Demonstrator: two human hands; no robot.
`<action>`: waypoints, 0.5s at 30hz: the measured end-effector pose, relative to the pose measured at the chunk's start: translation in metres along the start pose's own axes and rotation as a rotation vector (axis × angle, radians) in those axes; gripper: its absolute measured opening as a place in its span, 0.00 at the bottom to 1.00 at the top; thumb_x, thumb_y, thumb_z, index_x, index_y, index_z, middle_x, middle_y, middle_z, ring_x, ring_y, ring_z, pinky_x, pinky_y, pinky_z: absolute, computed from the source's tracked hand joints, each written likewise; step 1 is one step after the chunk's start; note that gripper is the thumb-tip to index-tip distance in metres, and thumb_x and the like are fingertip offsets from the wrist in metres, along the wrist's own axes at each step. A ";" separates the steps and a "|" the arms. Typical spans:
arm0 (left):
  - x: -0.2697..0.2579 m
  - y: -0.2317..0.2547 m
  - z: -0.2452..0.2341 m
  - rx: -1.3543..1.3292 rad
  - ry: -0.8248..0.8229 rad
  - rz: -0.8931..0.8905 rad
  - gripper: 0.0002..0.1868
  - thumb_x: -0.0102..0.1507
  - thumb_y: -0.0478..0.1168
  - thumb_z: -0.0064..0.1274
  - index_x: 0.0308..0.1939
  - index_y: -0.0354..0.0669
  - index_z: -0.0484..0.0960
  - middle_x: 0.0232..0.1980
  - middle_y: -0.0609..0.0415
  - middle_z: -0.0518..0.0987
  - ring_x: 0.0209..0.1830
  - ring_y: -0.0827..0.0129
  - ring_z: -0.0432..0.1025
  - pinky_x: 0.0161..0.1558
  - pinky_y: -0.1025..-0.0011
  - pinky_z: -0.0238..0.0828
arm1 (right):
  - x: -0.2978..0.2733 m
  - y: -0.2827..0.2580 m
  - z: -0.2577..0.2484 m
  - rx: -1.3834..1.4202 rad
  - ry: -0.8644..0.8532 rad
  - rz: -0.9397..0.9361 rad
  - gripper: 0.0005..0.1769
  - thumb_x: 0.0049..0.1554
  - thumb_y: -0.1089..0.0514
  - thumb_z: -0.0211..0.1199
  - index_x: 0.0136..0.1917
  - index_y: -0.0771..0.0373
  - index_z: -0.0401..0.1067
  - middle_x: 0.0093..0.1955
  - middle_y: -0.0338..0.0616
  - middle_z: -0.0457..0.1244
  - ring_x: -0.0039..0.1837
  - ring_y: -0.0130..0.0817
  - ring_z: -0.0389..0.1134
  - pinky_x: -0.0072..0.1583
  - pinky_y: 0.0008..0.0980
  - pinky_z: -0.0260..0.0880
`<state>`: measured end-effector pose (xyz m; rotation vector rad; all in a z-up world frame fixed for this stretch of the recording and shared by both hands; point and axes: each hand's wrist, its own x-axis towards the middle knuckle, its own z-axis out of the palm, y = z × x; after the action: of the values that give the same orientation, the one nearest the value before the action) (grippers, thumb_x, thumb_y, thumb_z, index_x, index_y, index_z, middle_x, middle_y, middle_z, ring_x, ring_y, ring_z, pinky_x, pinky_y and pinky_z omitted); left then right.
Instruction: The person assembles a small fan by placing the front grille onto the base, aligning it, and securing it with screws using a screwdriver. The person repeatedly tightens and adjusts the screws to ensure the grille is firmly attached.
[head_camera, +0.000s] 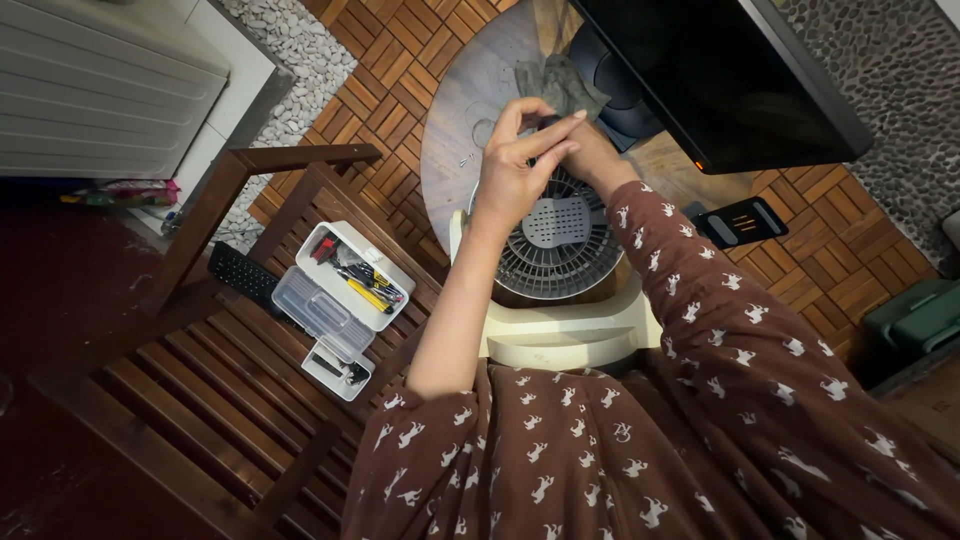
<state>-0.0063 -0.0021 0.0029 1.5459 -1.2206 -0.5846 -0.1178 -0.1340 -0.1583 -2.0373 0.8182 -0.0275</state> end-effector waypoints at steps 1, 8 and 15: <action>0.000 -0.002 -0.001 -0.034 -0.032 -0.003 0.24 0.64 0.34 0.63 0.63 0.57 0.82 0.63 0.50 0.77 0.63 0.59 0.75 0.69 0.65 0.74 | 0.000 0.000 0.000 0.025 0.001 0.008 0.17 0.61 0.55 0.58 0.61 0.65 0.72 0.61 0.57 0.68 0.63 0.51 0.70 0.61 0.44 0.69; 0.002 -0.005 -0.003 0.218 -0.041 0.078 0.24 0.60 0.37 0.68 0.61 0.51 0.86 0.65 0.45 0.74 0.68 0.50 0.69 0.72 0.61 0.68 | -0.010 -0.012 -0.008 0.135 0.115 -0.161 0.28 0.56 0.58 0.62 0.69 0.67 0.67 0.66 0.63 0.64 0.67 0.56 0.64 0.64 0.46 0.63; 0.005 0.000 -0.009 -0.077 0.000 0.135 0.23 0.67 0.29 0.51 0.67 0.48 0.76 0.73 0.44 0.69 0.73 0.52 0.66 0.71 0.63 0.67 | -0.005 -0.010 -0.004 -0.169 -0.025 0.195 0.14 0.61 0.58 0.59 0.58 0.65 0.77 0.58 0.63 0.68 0.62 0.57 0.70 0.61 0.49 0.69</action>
<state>0.0029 -0.0031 0.0069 1.3879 -1.2771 -0.5367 -0.1174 -0.1306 -0.1474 -2.1008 1.0297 0.1818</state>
